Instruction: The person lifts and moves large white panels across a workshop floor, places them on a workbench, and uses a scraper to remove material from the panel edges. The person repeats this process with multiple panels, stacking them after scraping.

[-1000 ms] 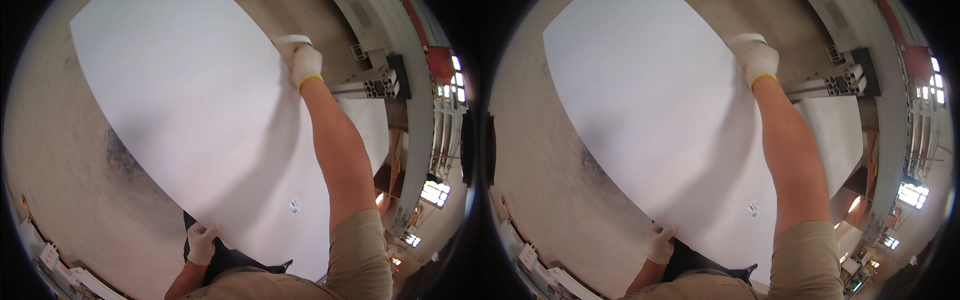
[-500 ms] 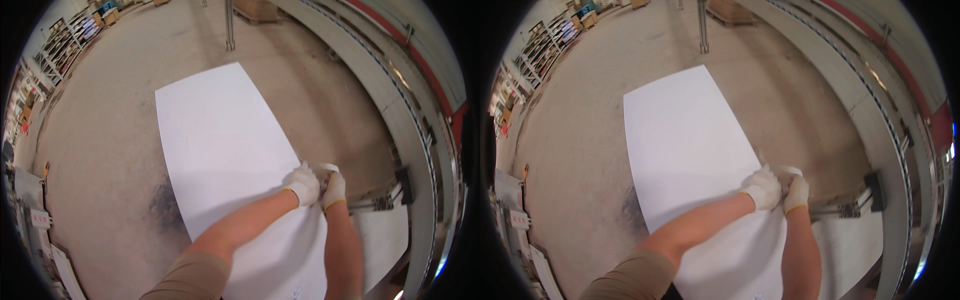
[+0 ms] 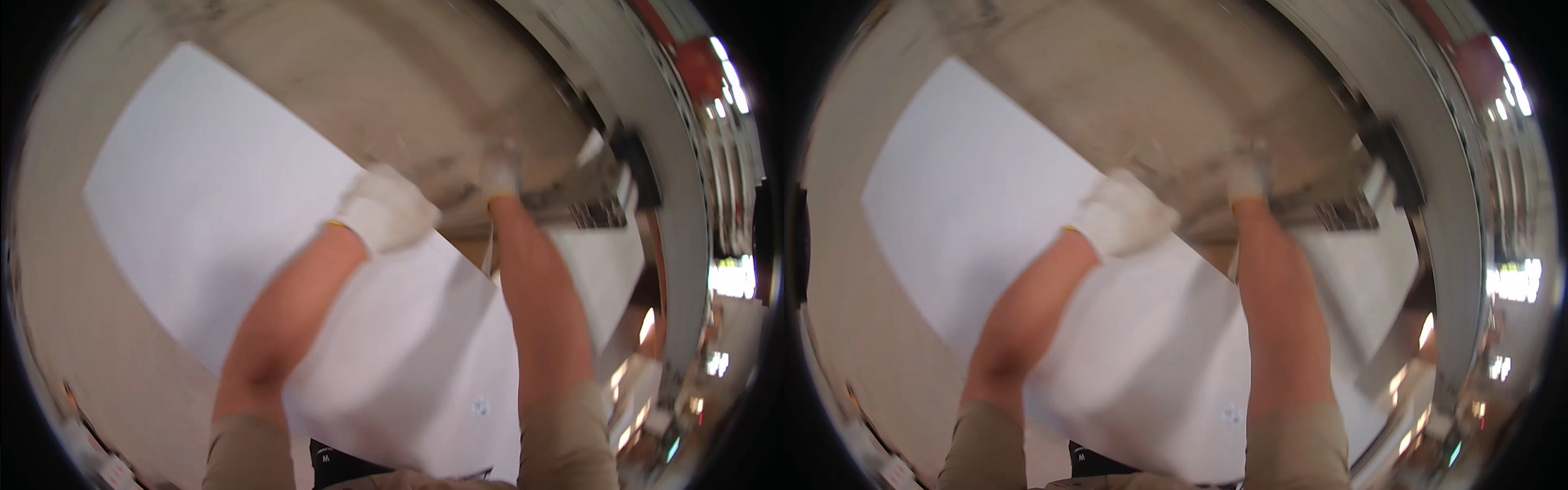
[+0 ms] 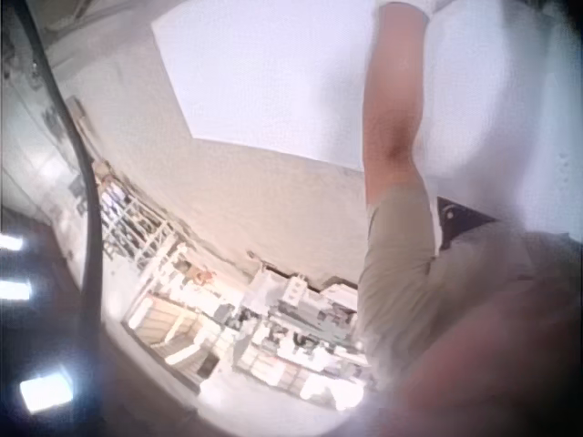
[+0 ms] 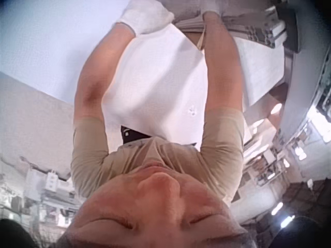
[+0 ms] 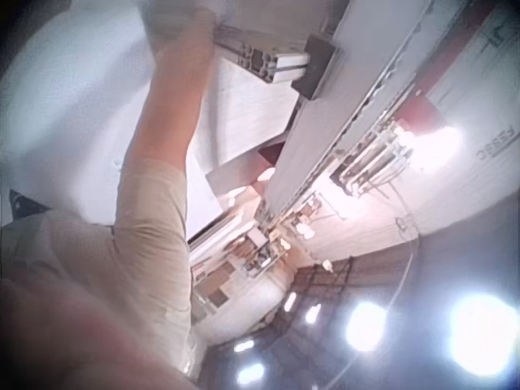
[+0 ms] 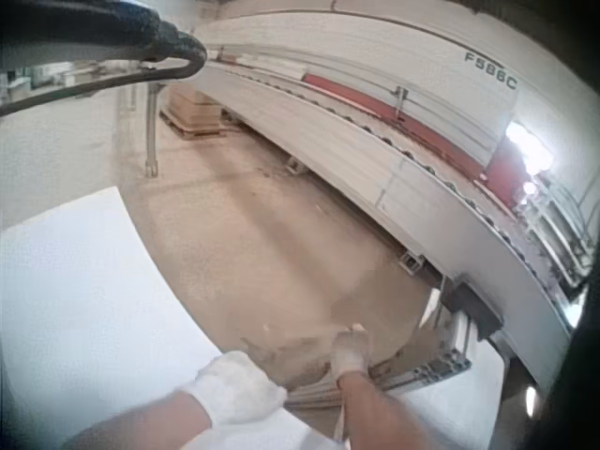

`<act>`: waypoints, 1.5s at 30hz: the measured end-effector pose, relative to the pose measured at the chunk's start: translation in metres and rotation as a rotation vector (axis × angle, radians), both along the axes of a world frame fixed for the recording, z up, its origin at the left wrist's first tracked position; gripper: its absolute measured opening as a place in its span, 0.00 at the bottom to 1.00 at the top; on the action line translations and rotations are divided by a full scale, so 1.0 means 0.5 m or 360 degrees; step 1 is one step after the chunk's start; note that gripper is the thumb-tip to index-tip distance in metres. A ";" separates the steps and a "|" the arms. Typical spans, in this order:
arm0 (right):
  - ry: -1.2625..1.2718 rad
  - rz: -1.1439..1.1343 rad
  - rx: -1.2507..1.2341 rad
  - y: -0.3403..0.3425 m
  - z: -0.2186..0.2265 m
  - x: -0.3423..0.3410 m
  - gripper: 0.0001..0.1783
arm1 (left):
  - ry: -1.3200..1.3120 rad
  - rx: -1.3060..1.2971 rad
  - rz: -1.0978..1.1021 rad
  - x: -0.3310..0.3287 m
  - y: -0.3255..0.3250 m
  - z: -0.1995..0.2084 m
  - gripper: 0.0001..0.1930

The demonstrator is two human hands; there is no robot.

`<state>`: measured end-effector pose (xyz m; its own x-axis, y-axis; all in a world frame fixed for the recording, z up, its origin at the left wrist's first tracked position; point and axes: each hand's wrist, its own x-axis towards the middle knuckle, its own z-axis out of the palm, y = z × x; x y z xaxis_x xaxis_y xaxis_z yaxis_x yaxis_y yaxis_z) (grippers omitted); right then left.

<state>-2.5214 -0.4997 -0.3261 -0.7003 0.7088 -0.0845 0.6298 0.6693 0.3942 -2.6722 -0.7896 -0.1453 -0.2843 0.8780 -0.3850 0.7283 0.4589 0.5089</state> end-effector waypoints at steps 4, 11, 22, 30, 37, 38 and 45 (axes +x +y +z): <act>0.2043 -0.1149 -0.1386 -0.036 0.151 -0.032 0.26 | 0.0190 -0.0106 -0.0220 0.007 0.042 -0.035 0.20; 0.0772 -0.0788 -0.1288 -0.346 0.342 0.065 0.44 | 0.0339 -0.0081 -0.0688 0.062 0.071 -0.025 0.17; 0.2270 -0.1442 -0.1602 -0.437 0.298 0.220 0.11 | 0.0243 -0.0130 -0.0624 0.284 0.038 -0.033 0.24; 0.1839 -0.1599 -0.1193 -0.366 0.287 0.263 0.15 | 0.0591 0.0510 -0.0773 0.284 0.017 -0.084 0.20; 0.0512 -0.1364 0.0019 -0.186 0.282 0.821 0.25 | 0.0536 0.0485 -0.0852 0.308 0.013 -0.115 0.26; 0.0372 -0.1512 0.0111 -0.173 0.276 0.919 0.29 | 0.0536 0.0488 -0.0851 0.312 0.012 -0.115 0.25; -0.0645 -0.1538 0.0046 -0.078 0.273 1.292 0.38 | 0.0386 0.0632 -0.0721 0.310 0.021 -0.084 0.21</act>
